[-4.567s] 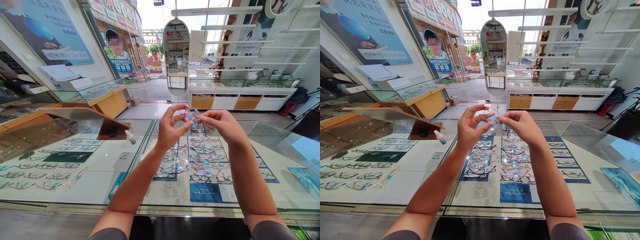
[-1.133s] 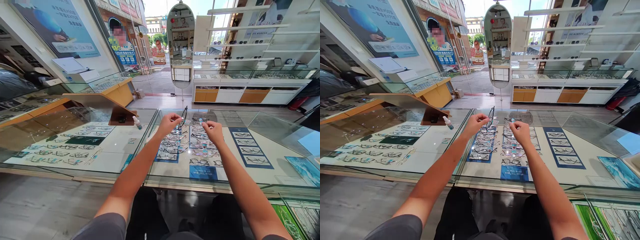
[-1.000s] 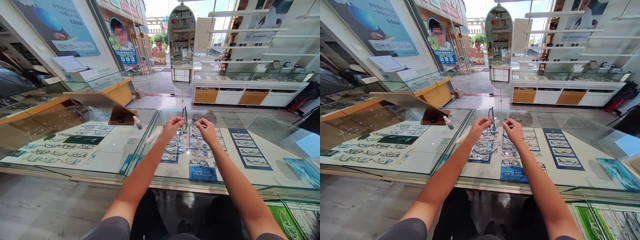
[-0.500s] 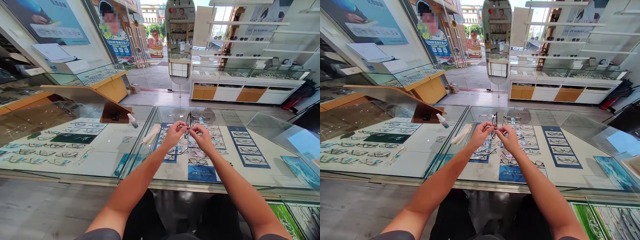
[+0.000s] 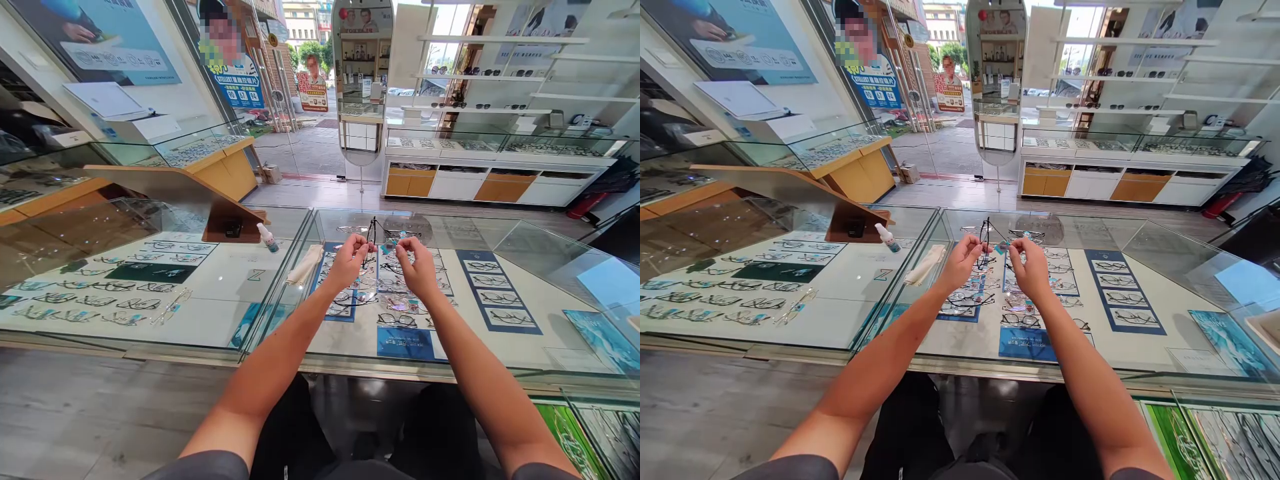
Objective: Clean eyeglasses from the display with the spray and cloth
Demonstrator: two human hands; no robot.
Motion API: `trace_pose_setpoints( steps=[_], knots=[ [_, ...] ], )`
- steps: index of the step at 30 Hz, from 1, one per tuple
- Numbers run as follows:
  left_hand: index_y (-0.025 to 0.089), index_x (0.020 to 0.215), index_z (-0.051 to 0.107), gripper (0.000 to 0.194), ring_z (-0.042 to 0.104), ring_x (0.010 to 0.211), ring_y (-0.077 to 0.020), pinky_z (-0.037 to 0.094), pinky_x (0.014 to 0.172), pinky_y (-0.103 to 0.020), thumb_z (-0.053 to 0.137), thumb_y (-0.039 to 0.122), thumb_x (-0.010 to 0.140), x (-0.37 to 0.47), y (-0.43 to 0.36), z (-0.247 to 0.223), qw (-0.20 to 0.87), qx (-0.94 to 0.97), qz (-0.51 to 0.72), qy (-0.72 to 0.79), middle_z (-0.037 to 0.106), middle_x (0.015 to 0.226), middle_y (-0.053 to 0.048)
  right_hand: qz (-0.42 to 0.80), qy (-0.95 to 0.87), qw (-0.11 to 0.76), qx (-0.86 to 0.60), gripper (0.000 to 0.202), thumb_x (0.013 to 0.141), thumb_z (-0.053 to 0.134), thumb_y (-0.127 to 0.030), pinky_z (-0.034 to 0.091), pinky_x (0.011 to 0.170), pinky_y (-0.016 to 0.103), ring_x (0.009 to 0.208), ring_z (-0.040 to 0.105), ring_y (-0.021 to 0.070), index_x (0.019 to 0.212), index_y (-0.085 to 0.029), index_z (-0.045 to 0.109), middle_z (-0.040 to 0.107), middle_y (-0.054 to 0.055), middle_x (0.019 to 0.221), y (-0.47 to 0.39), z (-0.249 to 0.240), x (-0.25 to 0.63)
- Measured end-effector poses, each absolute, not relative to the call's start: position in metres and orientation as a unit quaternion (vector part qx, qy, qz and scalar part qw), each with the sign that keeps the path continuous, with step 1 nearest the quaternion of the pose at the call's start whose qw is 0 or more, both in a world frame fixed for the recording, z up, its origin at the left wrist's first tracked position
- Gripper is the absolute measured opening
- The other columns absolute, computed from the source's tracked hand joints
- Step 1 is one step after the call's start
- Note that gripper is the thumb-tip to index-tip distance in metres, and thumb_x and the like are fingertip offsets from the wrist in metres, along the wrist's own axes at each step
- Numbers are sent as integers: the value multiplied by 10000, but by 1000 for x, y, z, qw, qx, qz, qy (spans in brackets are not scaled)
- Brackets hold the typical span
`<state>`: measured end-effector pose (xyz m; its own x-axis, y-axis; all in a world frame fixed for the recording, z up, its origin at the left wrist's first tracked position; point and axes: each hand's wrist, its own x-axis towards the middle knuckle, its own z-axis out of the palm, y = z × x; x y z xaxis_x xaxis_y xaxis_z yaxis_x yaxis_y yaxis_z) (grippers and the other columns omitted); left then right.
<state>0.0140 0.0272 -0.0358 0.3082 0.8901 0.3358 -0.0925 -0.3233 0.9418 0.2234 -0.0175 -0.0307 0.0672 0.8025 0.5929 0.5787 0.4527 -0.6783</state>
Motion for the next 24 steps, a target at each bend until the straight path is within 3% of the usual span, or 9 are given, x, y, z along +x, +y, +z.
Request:
trace_pose_setpoints(
  steps=[8, 14, 19, 21, 24],
  knots=[
    [218, 992, 603, 330, 673, 1003, -212, 517, 915, -347, 683, 538, 983, -6, 41, -30, 490, 680, 443, 318, 693, 997, -55, -7, -663, 519, -539, 287, 1096, 480, -479, 431, 907, 444, 961, 579, 281, 1017, -241, 621, 694, 89, 984, -12, -21, 253],
    [200, 967, 667, 362, 689, 1002, -218, 535, 926, -361, 719, 558, 971, -17, 40, -18, 501, 712, 387, 304, 737, 1001, -78, -11, -684, 509, -522, 260, 1092, 526, -446, 420, 934, 452, 950, 582, 277, 994, -242, 655, 701, 64, 933, -15, -11, 264],
    [188, 976, 664, 438, 724, 1029, -229, 576, 873, -357, 781, 607, 924, -7, 35, -24, 546, 661, 417, 302, 786, 1078, -115, -68, -640, 570, -511, 237, 1077, 547, -460, 470, 949, 481, 1024, 622, 305, 1059, -248, 651, 716, 114, 1056, -28, -7, 245],
    [191, 987, 666, 460, 723, 1049, -231, 595, 878, -361, 786, 629, 915, 0, 30, -26, 550, 642, 436, 307, 789, 1089, -114, -90, -635, 582, -499, 231, 1070, 558, -466, 479, 931, 482, 985, 630, 303, 1017, -255, 637, 712, 113, 1015, -34, -10, 232],
    [193, 990, 682, 470, 709, 999, -214, 609, 881, -364, 789, 643, 908, 10, 21, -27, 543, 640, 447, 310, 772, 1054, -92, -9, -663, 561, -495, 265, 1075, 553, -491, 490, 806, 429, 816, 611, 254, 960, -261, 620, 686, 73, 893, -38, -18, 214]
  ],
)
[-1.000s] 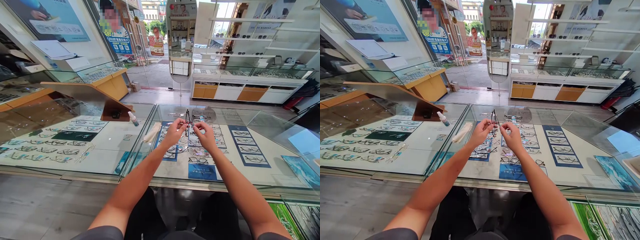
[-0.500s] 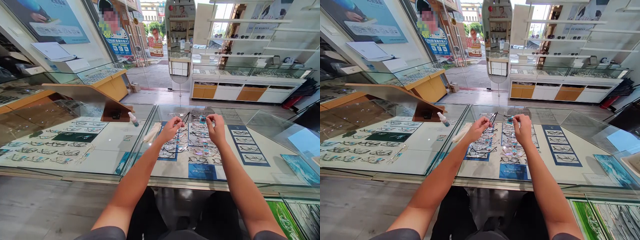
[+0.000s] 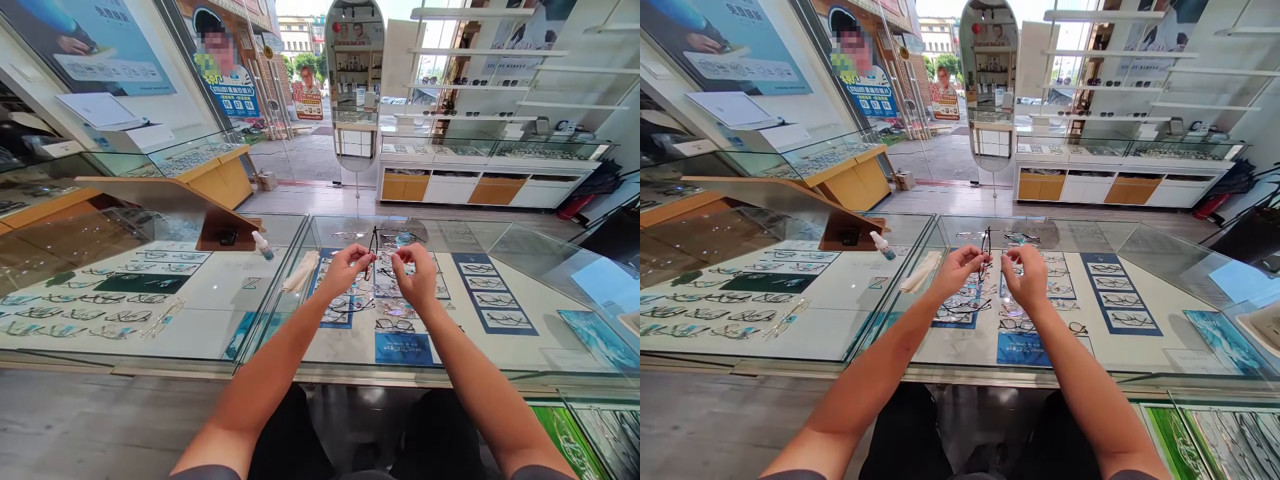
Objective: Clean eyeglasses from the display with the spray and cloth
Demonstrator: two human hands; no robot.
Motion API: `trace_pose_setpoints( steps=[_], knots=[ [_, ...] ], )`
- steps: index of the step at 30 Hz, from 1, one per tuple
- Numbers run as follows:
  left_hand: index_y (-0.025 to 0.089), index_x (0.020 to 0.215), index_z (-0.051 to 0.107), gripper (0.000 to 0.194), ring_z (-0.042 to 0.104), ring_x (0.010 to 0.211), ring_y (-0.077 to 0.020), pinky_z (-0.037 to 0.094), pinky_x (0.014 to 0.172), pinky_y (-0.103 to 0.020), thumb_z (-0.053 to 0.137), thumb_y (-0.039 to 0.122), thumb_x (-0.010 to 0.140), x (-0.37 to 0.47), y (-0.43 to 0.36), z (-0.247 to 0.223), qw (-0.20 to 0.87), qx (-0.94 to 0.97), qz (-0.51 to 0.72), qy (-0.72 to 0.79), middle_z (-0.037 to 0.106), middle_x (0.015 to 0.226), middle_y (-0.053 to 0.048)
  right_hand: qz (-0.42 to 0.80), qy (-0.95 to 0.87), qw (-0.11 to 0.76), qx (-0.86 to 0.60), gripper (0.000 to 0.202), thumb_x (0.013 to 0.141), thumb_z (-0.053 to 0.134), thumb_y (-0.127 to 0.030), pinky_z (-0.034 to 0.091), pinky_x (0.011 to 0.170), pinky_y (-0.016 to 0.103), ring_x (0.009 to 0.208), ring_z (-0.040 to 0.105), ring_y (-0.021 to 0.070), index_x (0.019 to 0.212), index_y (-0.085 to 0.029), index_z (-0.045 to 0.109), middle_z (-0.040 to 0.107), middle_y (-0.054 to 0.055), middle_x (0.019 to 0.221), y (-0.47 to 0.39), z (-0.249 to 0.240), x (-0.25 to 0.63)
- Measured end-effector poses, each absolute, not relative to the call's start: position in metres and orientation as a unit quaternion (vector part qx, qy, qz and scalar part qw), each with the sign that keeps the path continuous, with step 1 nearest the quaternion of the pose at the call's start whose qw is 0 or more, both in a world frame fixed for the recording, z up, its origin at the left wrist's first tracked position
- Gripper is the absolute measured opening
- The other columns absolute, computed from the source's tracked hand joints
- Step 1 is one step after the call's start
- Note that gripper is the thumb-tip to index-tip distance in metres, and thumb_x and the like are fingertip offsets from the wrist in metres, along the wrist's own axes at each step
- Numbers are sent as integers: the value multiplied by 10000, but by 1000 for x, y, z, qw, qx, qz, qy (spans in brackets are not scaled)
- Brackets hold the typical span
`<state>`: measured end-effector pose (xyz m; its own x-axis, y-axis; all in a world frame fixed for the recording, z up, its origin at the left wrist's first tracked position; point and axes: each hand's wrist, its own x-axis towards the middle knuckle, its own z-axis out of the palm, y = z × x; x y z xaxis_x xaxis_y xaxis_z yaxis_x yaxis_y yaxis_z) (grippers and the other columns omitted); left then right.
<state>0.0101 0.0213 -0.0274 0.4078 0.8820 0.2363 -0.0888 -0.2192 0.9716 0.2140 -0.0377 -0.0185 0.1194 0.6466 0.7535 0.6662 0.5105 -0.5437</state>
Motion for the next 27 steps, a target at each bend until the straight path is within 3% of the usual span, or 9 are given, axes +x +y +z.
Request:
trace_pose_setpoints(
  steps=[6, 12, 16, 20, 24, 27],
  knots=[
    [204, 986, 739, 395, 647, 910, -191, 597, 831, -334, 783, 592, 930, 20, 11, -32, 510, 675, 442, 298, 687, 962, -52, 92, -636, 550, -534, 345, 1019, 623, -590, 496, 739, 388, 741, 604, 216, 1035, -248, 662, 703, 45, 891, -32, -29, 205],
    [204, 989, 747, 401, 650, 923, -201, 587, 792, -322, 781, 599, 926, 23, 6, -32, 494, 679, 445, 312, 712, 990, -64, 97, -620, 562, -539, 308, 989, 653, -509, 500, 744, 391, 734, 611, 210, 1104, -228, 704, 730, 46, 911, -28, -29, 208],
    [208, 989, 739, 411, 686, 937, -216, 596, 800, -340, 755, 616, 942, 22, 8, -32, 486, 670, 453, 331, 752, 1014, -81, 109, -604, 567, -549, 421, 959, 644, -475, 522, 762, 412, 745, 619, 218, 1267, -198, 719, 772, 84, 1033, -25, -31, 210],
    [204, 988, 724, 399, 710, 945, -215, 606, 857, -368, 747, 601, 952, 18, 14, -33, 469, 656, 483, 342, 778, 1047, -88, 128, -579, 566, -573, 490, 934, 638, -479, 527, 762, 416, 756, 630, 224, 1310, -177, 724, 778, 103, 1077, -20, -34, 214],
    [201, 982, 709, 412, 729, 1034, -230, 623, 913, -390, 772, 604, 928, 13, 20, -31, 478, 623, 513, 347, 792, 1110, -98, 151, -562, 563, -587, 597, 898, 663, -446, 520, 743, 397, 755, 632, 214, 1444, -208, 651, 763, 105, 1184, -16, -36, 219],
    [197, 988, 714, 441, 733, 1074, -240, 639, 898, -385, 793, 621, 900, 10, 25, -30, 490, 604, 525, 347, 794, 1108, -102, 159, -571, 554, -585, 489, 891, 660, -417, 516, 778, 397, 780, 636, 211, 1340, -229, 707, 745, 93, 1190, -16, -37, 221]
  ],
)
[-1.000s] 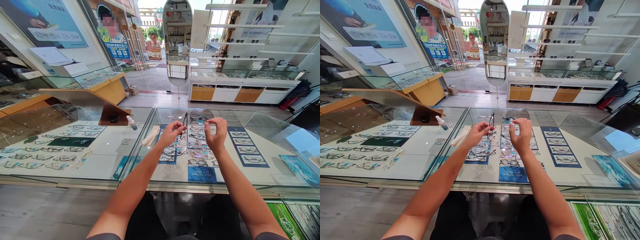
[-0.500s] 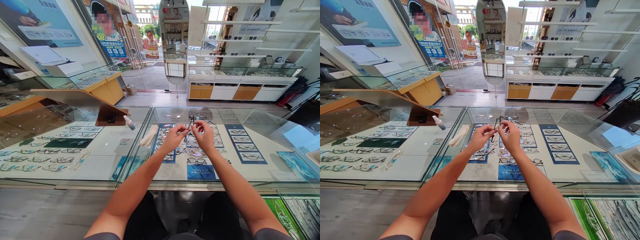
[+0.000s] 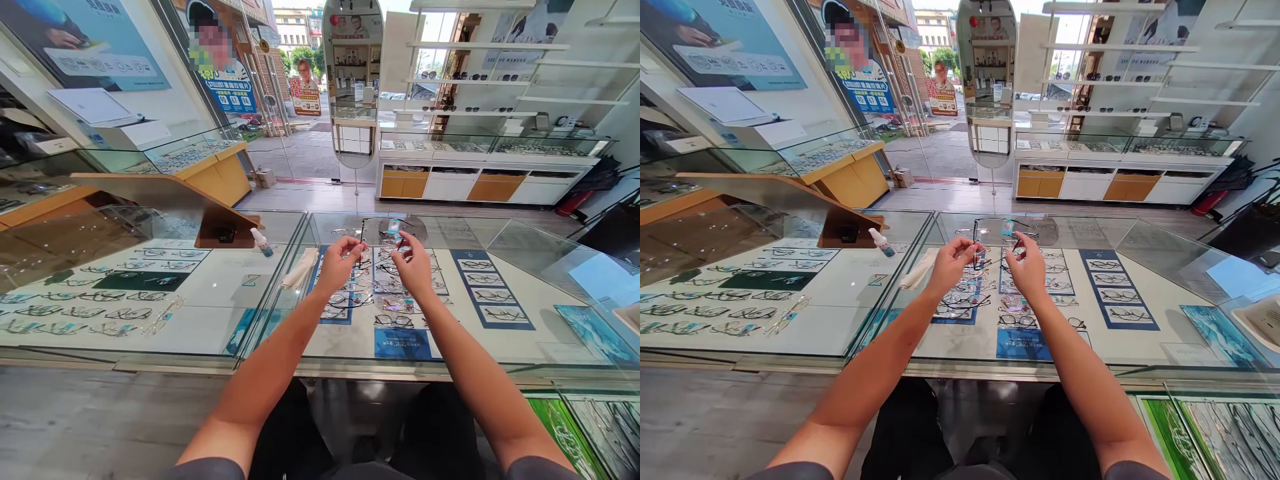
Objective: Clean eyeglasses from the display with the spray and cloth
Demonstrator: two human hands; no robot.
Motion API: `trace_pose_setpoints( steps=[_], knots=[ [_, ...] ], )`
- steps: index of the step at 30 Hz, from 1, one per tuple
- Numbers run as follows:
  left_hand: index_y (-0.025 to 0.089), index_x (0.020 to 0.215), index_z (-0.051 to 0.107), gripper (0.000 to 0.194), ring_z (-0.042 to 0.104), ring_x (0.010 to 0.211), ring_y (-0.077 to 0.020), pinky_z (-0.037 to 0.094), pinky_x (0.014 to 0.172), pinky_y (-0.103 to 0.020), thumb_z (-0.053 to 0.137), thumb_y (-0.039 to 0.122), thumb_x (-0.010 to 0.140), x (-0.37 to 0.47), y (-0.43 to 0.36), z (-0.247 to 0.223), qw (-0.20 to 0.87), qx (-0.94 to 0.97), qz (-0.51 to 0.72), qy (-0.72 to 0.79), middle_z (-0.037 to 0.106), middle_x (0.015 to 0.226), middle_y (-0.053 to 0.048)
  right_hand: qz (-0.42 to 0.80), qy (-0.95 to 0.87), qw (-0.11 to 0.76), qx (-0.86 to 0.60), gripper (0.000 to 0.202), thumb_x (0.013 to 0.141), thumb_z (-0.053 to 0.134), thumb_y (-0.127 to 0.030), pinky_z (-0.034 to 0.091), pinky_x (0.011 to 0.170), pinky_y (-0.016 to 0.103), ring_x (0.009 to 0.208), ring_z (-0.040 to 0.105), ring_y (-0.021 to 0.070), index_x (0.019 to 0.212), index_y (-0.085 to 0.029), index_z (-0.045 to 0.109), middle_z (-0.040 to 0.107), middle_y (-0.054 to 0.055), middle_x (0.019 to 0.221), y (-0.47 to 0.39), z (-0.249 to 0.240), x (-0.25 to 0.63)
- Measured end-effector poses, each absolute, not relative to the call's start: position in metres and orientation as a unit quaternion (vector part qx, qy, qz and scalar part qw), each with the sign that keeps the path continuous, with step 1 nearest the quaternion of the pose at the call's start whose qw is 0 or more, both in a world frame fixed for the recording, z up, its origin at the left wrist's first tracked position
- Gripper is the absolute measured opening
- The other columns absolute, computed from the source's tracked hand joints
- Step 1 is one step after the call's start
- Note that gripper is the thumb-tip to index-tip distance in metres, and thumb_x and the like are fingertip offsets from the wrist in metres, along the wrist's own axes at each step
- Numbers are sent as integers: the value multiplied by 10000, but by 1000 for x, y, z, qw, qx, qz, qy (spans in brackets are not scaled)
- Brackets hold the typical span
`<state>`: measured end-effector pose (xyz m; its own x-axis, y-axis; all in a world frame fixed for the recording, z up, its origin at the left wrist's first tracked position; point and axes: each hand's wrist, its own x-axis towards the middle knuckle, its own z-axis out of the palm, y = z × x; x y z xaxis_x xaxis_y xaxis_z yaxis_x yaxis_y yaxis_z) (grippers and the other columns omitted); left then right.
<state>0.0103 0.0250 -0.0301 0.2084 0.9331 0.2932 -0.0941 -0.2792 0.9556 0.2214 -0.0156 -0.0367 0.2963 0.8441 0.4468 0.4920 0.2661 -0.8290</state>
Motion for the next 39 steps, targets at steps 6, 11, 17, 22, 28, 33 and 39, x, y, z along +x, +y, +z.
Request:
trace_pose_setpoints(
  steps=[6, 11, 17, 22, 28, 33, 39],
  knots=[
    [192, 995, 688, 500, 743, 1084, -233, 660, 882, -380, 869, 625, 822, 1, 33, -22, 505, 534, 585, 342, 793, 1116, -106, 158, -577, 540, -592, 333, 919, 678, -506, 499, 817, 414, 818, 631, 236, 1078, -231, 778, 752, 82, 1073, -19, -34, 220],
    [198, 1003, 674, 504, 742, 1101, -232, 664, 914, -396, 879, 621, 819, -10, 39, -14, 497, 489, 633, 336, 784, 1134, -106, 161, -597, 511, -597, 317, 956, 664, -528, 458, 762, 390, 785, 611, 228, 935, -241, 796, 720, 54, 913, -19, -36, 221],
    [195, 981, 685, 498, 733, 1114, -256, 643, 859, -363, 848, 643, 835, -3, 33, -20, 512, 561, 542, 361, 784, 1130, -108, 2, -641, 481, -599, 385, 989, 657, -549, 469, 884, 463, 933, 595, 293, 1129, -253, 861, 648, 92, 960, -22, -38, 219],
    [182, 929, 707, 423, 686, 1227, -286, 627, 849, -337, 819, 587, 877, 17, 13, -27, 508, 611, 508, 332, 695, 1383, -142, 39, -725, 485, -487, 406, 1047, 672, -493, 491, 1072, 540, 1189, 629, 335, 1354, -247, 770, 724, 134, 1262, -29, -39, 201],
    [170, 954, 768, 427, 719, 1127, -250, 624, 880, -357, 902, 547, 805, 19, 10, -28, 591, 566, 478, 318, 672, 1461, -137, 193, -714, 521, -426, 319, 1051, 687, -478, 596, 882, 450, 1069, 733, 281, 1271, -258, 760, 784, 105, 1260, -29, -44, 194],
    [185, 969, 809, 386, 712, 1237, -308, 611, 976, -437, 841, 558, 873, 14, 13, -24, 535, 631, 473, 302, 718, 1409, -153, 209, -709, 526, -421, 297, 1031, 718, -492, 585, 883, 439, 1074, 723, 277, 1214, -262, 763, 787, 93, 1217, -28, -44, 198],
    [214, 1044, 767, 228, 682, 1301, -264, 508, 1178, -450, 635, 400, 1058, -21, 39, -13, 184, 663, 607, 398, 749, 1306, -121, 165, -702, 526, -451, 317, 1048, 682, -493, 559, 926, 477, 1100, 701, 294, 1244, -262, 771, 785, 100, 1248, -25, -41, 210]
  ],
)
